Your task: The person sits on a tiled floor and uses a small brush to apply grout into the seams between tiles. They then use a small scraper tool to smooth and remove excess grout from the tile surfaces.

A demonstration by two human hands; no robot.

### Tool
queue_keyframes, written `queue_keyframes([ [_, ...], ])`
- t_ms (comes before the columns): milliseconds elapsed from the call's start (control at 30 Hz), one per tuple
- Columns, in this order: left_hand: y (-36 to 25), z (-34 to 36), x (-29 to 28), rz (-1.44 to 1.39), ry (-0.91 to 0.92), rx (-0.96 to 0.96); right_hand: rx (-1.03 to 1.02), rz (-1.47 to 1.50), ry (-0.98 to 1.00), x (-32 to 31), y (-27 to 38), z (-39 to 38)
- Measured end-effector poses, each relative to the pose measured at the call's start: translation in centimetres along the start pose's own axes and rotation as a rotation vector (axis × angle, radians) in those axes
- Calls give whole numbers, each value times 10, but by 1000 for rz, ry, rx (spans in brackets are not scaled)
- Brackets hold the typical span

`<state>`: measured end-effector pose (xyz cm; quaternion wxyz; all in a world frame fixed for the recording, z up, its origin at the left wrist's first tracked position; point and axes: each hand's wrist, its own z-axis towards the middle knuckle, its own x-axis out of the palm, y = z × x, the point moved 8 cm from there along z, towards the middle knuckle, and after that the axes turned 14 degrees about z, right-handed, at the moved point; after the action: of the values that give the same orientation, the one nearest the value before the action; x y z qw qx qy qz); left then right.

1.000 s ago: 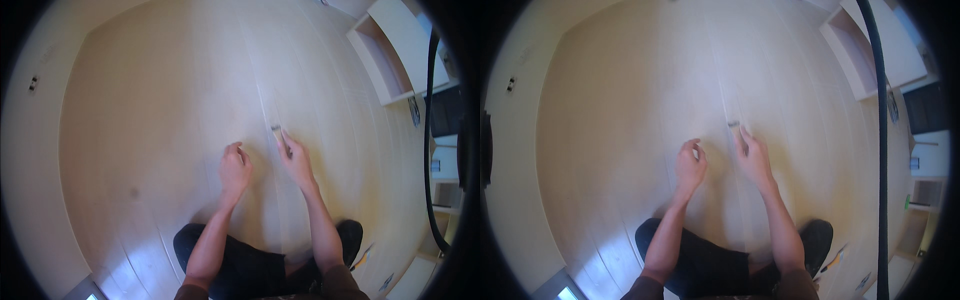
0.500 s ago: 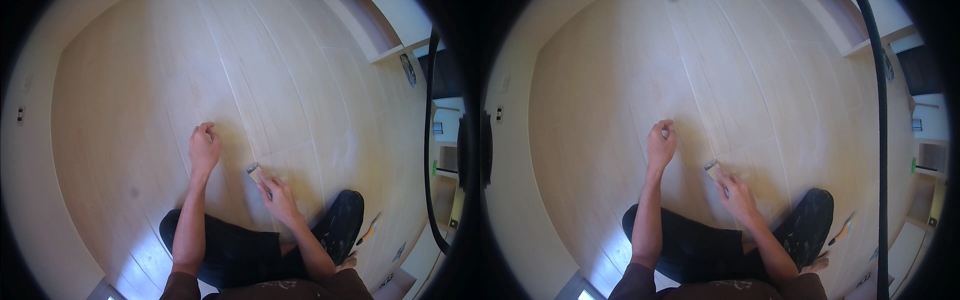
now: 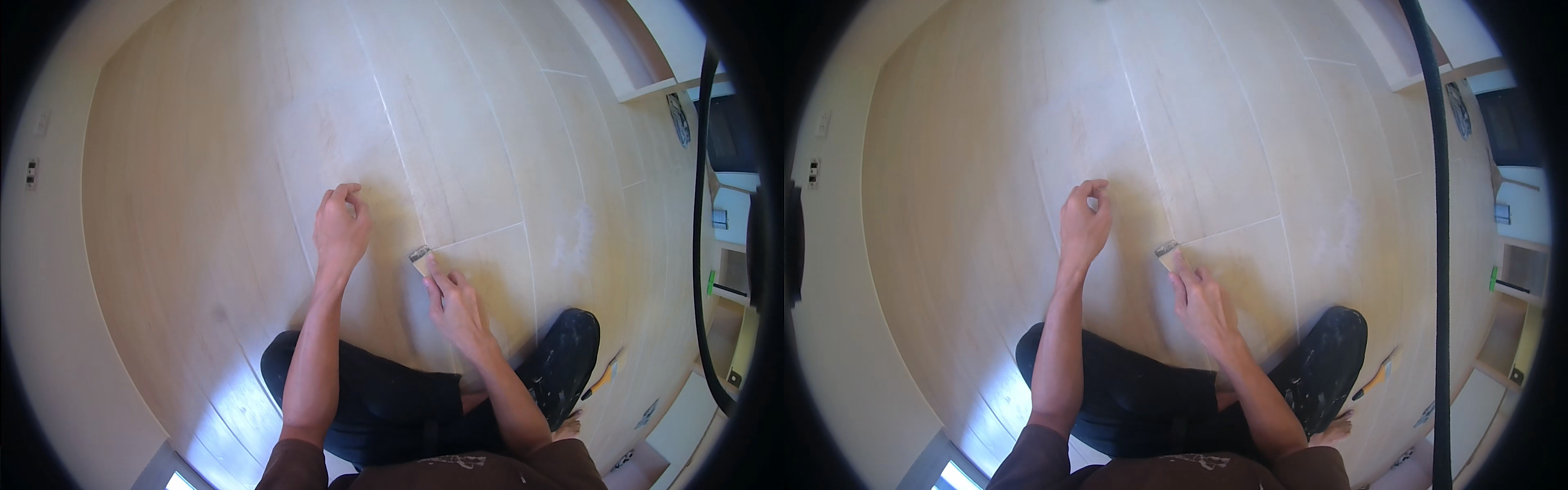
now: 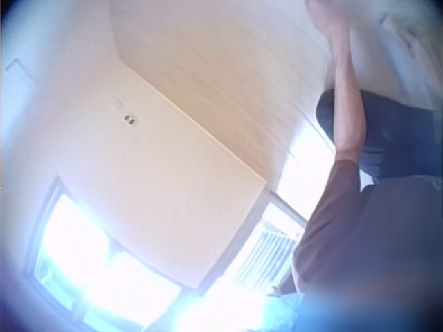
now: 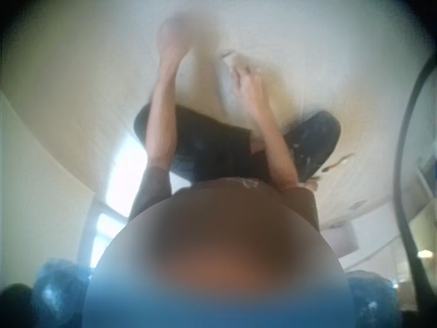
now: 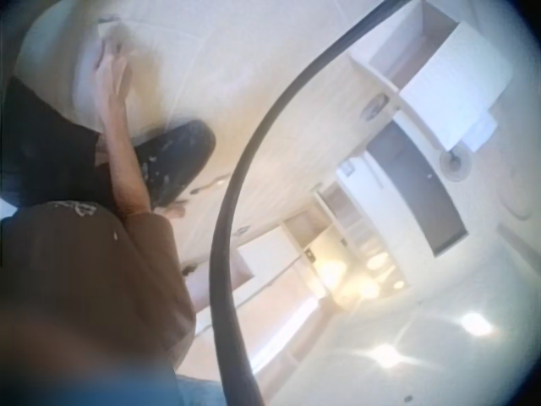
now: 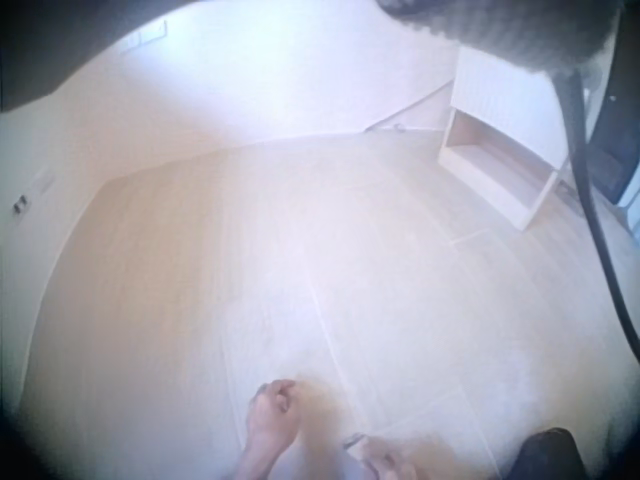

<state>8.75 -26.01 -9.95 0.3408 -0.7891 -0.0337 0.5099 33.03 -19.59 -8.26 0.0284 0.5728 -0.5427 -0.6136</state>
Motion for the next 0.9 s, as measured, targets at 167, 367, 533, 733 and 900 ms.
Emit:
queue_keyframes([
  [167, 7, 0, -4, -4, 6, -23, -63, -83, -60, 2, 27, 24],
  [367, 5, 8, -7, -6, -19, -11, -106, -87, -78, 6, 36, 91],
  [533, 5, 7, -8, 4, -13, -23, -26, -107, -3, 5, 28, 57],
  [733, 9, 7, -7, -24, 16, -65, -117, -77, -145, 5, 49, 115],
  [900, 7, 10, -11, -62, -53, -20, -178, -88, -150, -1, 59, 132],
])
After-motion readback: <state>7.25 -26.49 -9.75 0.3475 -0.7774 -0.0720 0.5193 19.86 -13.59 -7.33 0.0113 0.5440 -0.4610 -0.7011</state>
